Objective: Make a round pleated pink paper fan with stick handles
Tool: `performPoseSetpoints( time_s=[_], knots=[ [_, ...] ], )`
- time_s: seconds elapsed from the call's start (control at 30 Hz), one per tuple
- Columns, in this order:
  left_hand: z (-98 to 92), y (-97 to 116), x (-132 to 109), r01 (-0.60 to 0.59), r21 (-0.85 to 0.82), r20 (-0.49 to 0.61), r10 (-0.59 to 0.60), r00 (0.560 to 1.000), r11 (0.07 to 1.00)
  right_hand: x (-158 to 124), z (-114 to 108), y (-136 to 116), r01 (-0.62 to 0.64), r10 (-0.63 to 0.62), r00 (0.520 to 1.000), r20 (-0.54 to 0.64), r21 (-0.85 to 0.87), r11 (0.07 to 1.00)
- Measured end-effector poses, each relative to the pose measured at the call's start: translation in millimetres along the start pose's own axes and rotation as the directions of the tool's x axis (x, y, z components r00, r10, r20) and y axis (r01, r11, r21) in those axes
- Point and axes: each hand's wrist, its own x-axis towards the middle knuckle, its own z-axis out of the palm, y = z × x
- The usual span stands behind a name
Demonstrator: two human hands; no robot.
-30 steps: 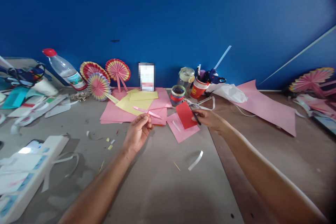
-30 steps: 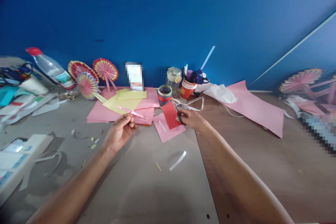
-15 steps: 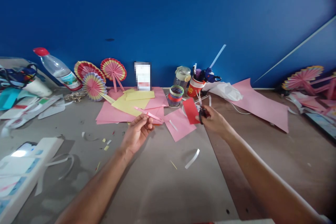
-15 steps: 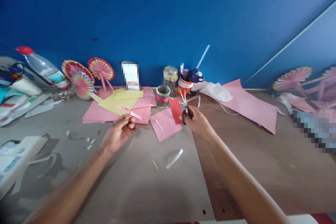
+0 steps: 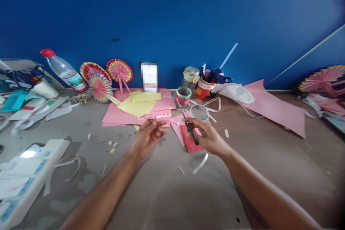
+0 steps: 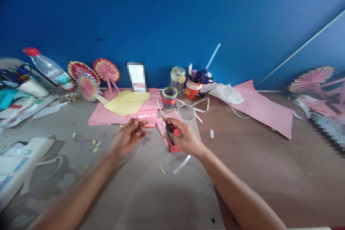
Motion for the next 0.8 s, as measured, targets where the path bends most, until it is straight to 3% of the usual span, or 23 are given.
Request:
performPoseSetpoints(
  time_s=[0.1,0.27,0.33,0.47,0.8],
  knots=[
    [0.1,-2,1,-0.034,0.061,-0.033,0.036,0.999,0.998,0,-2,-6,-0.166,0.108,0.965,0.238,0.239,0.957],
    [0.4,-2,3,-0.136,0.17,-0.126,0.158,0.979,0.976,3,4,2,-0.332,0.188,0.853,0.487,0.228,0.915],
    [-0.4,-1,3,-0.165,0.207,-0.133,0.195,0.972,0.964,6,6,6,-0.331,0.209,0.831,0.516,0.157,0.931],
    [-2.1,3,3,-0.192,0.277,-0.145,0.238,0.96,0.942,12,6,11,-0.272,0.212,0.84,0.499,0.049,0.961],
    [-10.4,4,6,-0.156,0.428,-0.208,0.264,0.942,0.89,26,3,11,-0.296,0.224,0.828,0.514,0.062,0.953]
  ],
)
